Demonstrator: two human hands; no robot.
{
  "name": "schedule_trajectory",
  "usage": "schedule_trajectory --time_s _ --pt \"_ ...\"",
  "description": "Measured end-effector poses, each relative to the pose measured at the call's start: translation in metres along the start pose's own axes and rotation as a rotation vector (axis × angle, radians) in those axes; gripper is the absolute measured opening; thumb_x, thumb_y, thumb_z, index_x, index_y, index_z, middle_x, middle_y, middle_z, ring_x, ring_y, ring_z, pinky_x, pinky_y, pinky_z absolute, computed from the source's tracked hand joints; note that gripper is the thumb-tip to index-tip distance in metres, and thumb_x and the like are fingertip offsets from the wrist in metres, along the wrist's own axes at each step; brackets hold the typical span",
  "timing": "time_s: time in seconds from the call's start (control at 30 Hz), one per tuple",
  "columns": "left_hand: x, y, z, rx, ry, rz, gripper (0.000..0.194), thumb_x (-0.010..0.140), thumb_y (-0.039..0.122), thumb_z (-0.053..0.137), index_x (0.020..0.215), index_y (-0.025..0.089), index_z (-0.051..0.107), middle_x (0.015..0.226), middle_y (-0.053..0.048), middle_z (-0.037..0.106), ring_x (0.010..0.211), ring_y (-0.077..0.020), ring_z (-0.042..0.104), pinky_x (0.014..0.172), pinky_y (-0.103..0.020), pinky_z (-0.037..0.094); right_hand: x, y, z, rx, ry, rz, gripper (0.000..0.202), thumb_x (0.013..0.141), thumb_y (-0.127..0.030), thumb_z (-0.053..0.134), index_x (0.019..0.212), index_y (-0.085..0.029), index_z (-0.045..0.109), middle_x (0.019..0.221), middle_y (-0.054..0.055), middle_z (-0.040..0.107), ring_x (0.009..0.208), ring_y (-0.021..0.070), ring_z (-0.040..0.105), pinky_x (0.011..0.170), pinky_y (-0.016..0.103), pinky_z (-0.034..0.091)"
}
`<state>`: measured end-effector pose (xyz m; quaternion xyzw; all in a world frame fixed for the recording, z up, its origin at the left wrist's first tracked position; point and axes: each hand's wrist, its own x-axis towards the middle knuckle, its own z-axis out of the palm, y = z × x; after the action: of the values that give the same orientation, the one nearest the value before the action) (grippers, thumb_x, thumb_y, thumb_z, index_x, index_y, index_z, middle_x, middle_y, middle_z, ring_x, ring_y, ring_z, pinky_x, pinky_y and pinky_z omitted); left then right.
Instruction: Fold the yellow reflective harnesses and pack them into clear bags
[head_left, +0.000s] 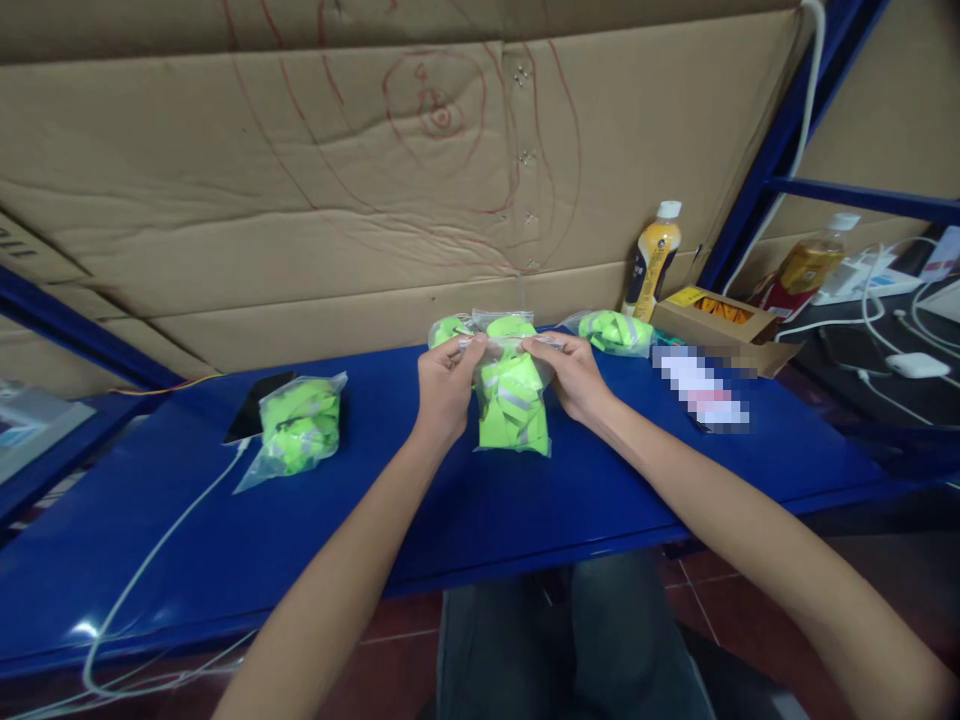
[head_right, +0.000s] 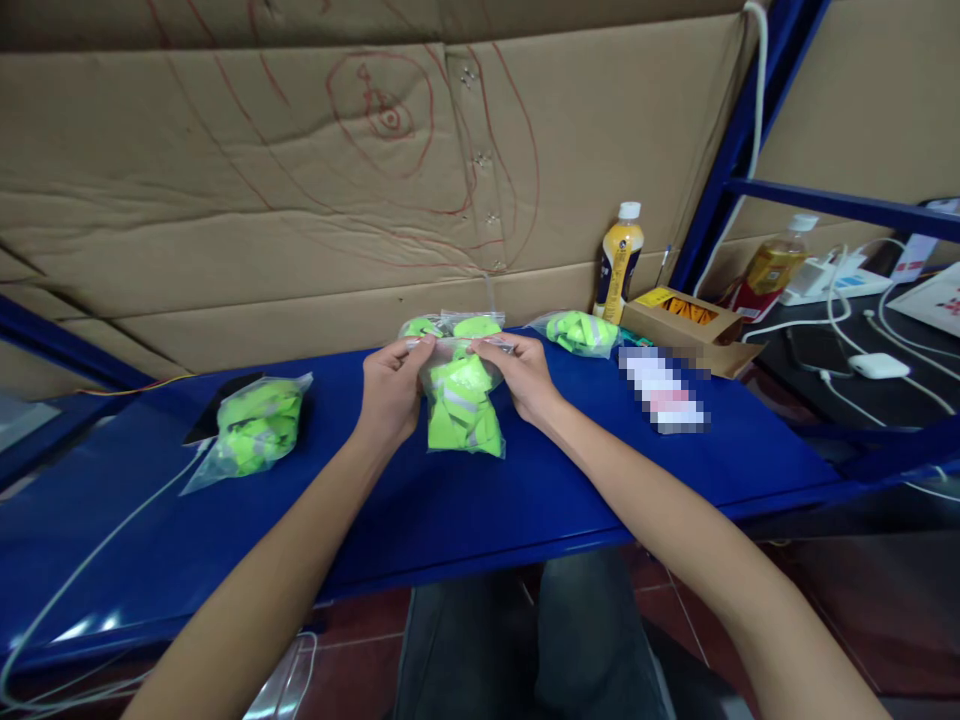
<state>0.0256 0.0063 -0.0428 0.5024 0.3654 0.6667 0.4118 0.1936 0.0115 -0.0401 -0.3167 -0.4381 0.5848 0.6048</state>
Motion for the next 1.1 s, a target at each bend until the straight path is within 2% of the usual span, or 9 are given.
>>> schedule_trajectory --time_s 0.23,0.37,0.5,0.67,0.93,1.1 --pt "-0.0063 0.0037 0.0013 0.035 -0.051 0.056 0.028 0.084 0.049 0.091 0.083 0.022 0.085 0.083 -0.005 0.079 0.076 -0.0195 0.07 0.075 -0.031 0.055 -0.0025 -0.0046 0.0031 0.046 -0.021 0.026 0.044 0.05 -0.047 0.104 0.072 -0.02 0.077 0.075 -0.001 0.072 0.071 0.0143 0.061 0.071 0.028 0.047" --pt "-0.005 0.0031 0.0026 0.058 -0.081 0.005 0.032 0.081 0.052 0.091 0.085 0.02 0.085 0.085 -0.007 0.08 0.079 -0.0213 0.073 0.078 -0.033 0.058 -0.0009 -0.004 0.0015 0.045 0.008 0.016 0.047 0.047 -0.047 0.104 0.072 -0.021 0.075 0.075 -0.002 0.072 0.07 0.0142 0.061 0.071 0.029 0.048" --pt "-0.0034 0.0034 0.0021 0.041 -0.066 -0.011 0.034 0.074 0.048 0.097 0.086 0.019 0.086 0.082 -0.007 0.079 0.081 -0.0222 0.074 0.082 -0.035 0.059 0.0002 -0.0015 0.0021 0.045 0.015 0.033 0.047 0.05 -0.048 0.103 0.078 -0.021 0.077 0.082 0.0 0.076 0.077 0.0162 0.066 0.076 0.03 0.051" --pt "-0.0047 0.0028 0.0032 0.02 -0.06 0.017 0.029 0.076 0.045 0.095 0.087 0.019 0.086 0.084 -0.006 0.08 0.079 -0.02 0.074 0.081 -0.033 0.058 -0.001 -0.0035 0.0021 0.066 -0.008 0.038 0.044 0.047 -0.041 0.105 0.073 -0.019 0.077 0.078 -0.001 0.074 0.074 0.0149 0.064 0.075 0.029 0.05" --pt "-0.0043 0.0048 0.0021 0.006 -0.046 0.046 0.021 0.078 0.036 0.092 0.083 0.018 0.081 0.082 -0.004 0.078 0.075 -0.0157 0.072 0.078 -0.027 0.056 -0.0023 -0.0036 0.0032 0.069 -0.003 -0.004 0.041 0.046 -0.038 0.106 0.07 -0.02 0.078 0.073 -0.002 0.072 0.071 0.014 0.061 0.071 0.028 0.045" --pt "-0.0034 0.0051 -0.0007 0.018 -0.031 0.05 0.023 0.078 0.037 0.092 0.081 0.017 0.079 0.08 -0.004 0.077 0.073 -0.0152 0.071 0.075 -0.026 0.055 -0.0007 0.0014 0.003 0.067 0.009 0.04 0.039 0.05 -0.044 0.104 0.073 -0.022 0.081 0.079 0.001 0.077 0.076 0.0176 0.065 0.077 0.032 0.049"
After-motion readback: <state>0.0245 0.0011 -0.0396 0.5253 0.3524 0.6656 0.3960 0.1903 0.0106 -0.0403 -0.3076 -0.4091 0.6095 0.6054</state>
